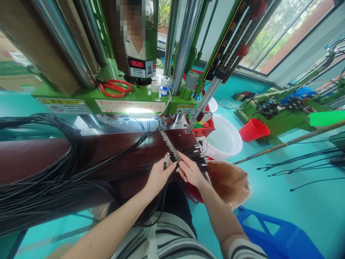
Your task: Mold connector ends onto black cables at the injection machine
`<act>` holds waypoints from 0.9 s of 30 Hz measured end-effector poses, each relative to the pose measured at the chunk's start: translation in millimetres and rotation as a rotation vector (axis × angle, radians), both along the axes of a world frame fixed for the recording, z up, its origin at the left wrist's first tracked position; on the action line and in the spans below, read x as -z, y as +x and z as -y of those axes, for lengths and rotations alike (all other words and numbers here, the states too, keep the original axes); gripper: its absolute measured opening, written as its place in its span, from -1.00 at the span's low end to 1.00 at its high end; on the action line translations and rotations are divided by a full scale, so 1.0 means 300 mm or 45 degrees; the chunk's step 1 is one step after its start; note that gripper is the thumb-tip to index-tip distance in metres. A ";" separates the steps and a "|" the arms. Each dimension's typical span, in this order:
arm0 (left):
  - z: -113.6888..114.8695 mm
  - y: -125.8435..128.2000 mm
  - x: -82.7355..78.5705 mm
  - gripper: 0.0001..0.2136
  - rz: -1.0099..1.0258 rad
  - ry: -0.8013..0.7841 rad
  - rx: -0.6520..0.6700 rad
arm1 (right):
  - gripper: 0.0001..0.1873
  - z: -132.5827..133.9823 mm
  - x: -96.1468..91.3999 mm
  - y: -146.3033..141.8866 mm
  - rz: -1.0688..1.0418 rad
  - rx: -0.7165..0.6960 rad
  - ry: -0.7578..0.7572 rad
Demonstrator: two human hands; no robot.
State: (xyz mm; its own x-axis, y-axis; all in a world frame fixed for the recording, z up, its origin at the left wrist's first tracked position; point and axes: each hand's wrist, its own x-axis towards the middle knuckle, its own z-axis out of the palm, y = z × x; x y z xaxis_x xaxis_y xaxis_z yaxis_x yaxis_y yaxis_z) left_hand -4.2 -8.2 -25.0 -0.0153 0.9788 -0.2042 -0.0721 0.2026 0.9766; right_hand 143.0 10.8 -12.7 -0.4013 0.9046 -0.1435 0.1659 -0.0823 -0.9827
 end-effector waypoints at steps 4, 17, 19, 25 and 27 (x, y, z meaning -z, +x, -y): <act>-0.004 -0.046 -0.048 -0.74 0.245 -0.007 0.092 | -0.44 -0.004 0.014 0.012 -0.155 0.083 -0.079; -0.058 -0.023 -0.073 -0.75 0.185 -0.091 0.078 | -0.43 0.006 0.012 -0.001 -0.220 0.188 -0.133; -0.060 -0.021 -0.053 -0.75 0.020 -0.044 0.092 | -0.41 0.005 0.012 0.003 -0.211 0.189 -0.130; -0.067 -0.036 -0.032 -0.79 -0.182 0.035 0.080 | -0.42 -0.001 0.016 0.012 -0.212 0.148 -0.116; -0.069 -0.037 -0.033 -0.79 -0.184 0.033 0.098 | -0.44 -0.002 0.018 0.013 -0.211 0.114 -0.107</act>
State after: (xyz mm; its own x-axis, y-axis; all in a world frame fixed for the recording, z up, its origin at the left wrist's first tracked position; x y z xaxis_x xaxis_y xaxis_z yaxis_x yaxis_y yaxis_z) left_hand -15.2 12.6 -15.2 0.0323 0.9832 -0.1797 0.0840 0.1765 0.9807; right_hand 146.9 11.5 -18.1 -0.3443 0.9253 -0.1589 -0.0095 -0.1727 -0.9849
